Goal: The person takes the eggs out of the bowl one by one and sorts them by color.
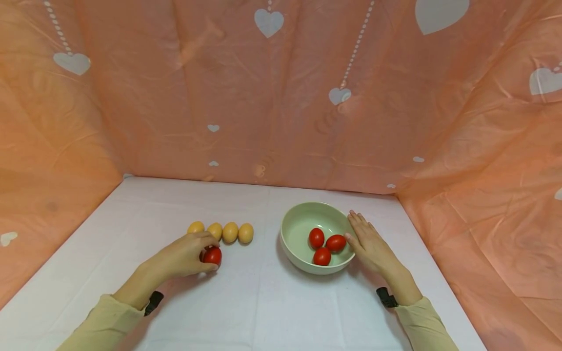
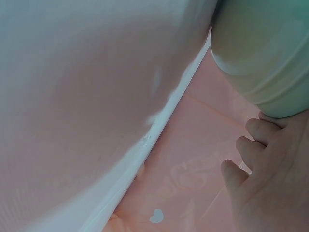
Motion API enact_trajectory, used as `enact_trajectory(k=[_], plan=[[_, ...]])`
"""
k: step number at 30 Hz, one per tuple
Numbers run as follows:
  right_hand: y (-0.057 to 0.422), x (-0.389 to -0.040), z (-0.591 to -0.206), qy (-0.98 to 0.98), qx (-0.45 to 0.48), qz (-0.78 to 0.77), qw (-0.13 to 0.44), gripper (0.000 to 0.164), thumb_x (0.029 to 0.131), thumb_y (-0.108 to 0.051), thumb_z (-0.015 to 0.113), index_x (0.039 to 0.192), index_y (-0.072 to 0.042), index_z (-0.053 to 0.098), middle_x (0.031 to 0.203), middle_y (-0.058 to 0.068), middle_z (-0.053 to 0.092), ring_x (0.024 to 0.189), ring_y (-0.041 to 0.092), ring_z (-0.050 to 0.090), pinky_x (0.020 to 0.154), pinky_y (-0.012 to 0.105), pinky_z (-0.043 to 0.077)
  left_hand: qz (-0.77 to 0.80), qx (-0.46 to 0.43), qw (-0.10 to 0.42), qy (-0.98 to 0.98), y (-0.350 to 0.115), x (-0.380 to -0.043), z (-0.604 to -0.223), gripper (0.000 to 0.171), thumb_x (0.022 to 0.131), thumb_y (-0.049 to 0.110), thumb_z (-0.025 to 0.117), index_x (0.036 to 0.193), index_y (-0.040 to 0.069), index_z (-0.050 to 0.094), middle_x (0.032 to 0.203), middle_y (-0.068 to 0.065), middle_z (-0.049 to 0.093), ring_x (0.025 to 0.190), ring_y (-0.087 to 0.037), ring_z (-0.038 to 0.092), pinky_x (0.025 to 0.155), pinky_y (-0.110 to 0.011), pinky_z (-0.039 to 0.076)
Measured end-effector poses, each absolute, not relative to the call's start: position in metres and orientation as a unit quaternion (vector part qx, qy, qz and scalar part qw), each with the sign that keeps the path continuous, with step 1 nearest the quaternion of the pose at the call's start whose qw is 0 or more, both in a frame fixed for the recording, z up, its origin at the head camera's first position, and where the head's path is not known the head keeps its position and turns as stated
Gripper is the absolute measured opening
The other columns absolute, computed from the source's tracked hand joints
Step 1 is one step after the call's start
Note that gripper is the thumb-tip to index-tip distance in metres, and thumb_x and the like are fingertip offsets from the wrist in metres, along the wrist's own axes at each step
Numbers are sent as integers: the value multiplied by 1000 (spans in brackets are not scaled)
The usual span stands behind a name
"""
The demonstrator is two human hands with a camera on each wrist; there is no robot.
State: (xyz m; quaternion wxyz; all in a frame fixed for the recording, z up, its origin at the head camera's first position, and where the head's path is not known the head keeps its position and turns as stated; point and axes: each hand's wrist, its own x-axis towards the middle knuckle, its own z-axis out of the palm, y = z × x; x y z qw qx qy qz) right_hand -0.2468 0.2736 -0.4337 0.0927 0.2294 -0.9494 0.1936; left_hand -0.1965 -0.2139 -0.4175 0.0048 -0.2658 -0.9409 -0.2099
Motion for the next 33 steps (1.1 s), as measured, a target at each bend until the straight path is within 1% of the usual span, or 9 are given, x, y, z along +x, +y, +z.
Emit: enact_trajectory(k=[6, 13, 17, 22, 27, 30, 33], plan=[[274, -248, -434, -950, 228, 193, 88, 63, 110, -32, 48, 158, 7, 33, 166, 23, 30, 155, 45, 23, 122, 64, 21, -208, -259, -1, -943, -214, -195, -416, 41, 78, 24, 93, 111, 8, 74, 111, 0, 69, 95, -14, 63, 80, -36, 58], [274, -248, -435, -953, 221, 192, 80, 63, 111, -32, 46, 159, 6, 31, 167, 23, 27, 155, 44, 21, 123, 63, 18, -201, -256, 1, -946, -214, -194, -415, 42, 77, 26, 93, 111, 9, 74, 111, 2, 69, 94, -13, 63, 80, -35, 58], [274, -247, -434, -953, 220, 193, 79, 64, 111, -32, 46, 159, 6, 31, 167, 22, 27, 155, 44, 21, 123, 63, 18, -200, -260, 8, -945, -214, -194, -415, 45, 77, 25, 93, 113, 8, 73, 112, 0, 70, 95, -14, 63, 81, -37, 57], [274, -247, -434, -952, 222, 193, 82, 64, 111, -33, 47, 159, 6, 32, 167, 23, 28, 155, 44, 22, 123, 62, 18, -203, -259, 21, -944, -211, -194, -414, 44, 80, 24, 90, 117, 8, 72, 114, -2, 70, 97, -16, 62, 83, -37, 56], [274, -247, -434, -952, 222, 192, 84, 63, 111, -33, 47, 159, 6, 32, 167, 22, 28, 155, 44, 22, 123, 62, 19, -215, -271, 47, -937, -203, -196, -412, 35, 87, 21, 85, 116, 8, 71, 111, -1, 68, 97, -19, 63, 83, -38, 56], [275, -248, -435, -953, 221, 190, 82, 63, 111, -33, 47, 159, 6, 32, 167, 22, 28, 155, 44, 22, 123, 63, 19, -228, -277, 65, -931, -195, -199, -410, 30, 90, 18, 83, 115, 7, 71, 113, -3, 68, 96, -21, 64, 84, -39, 57], [275, -248, -435, -953, 222, 189, 84, 63, 110, -32, 47, 158, 6, 32, 167, 23, 28, 155, 44, 23, 123, 63, 19, -243, -276, 84, -926, -184, -203, -406, 30, 90, 17, 82, 116, 7, 71, 118, -4, 69, 99, -22, 66, 87, -41, 57]])
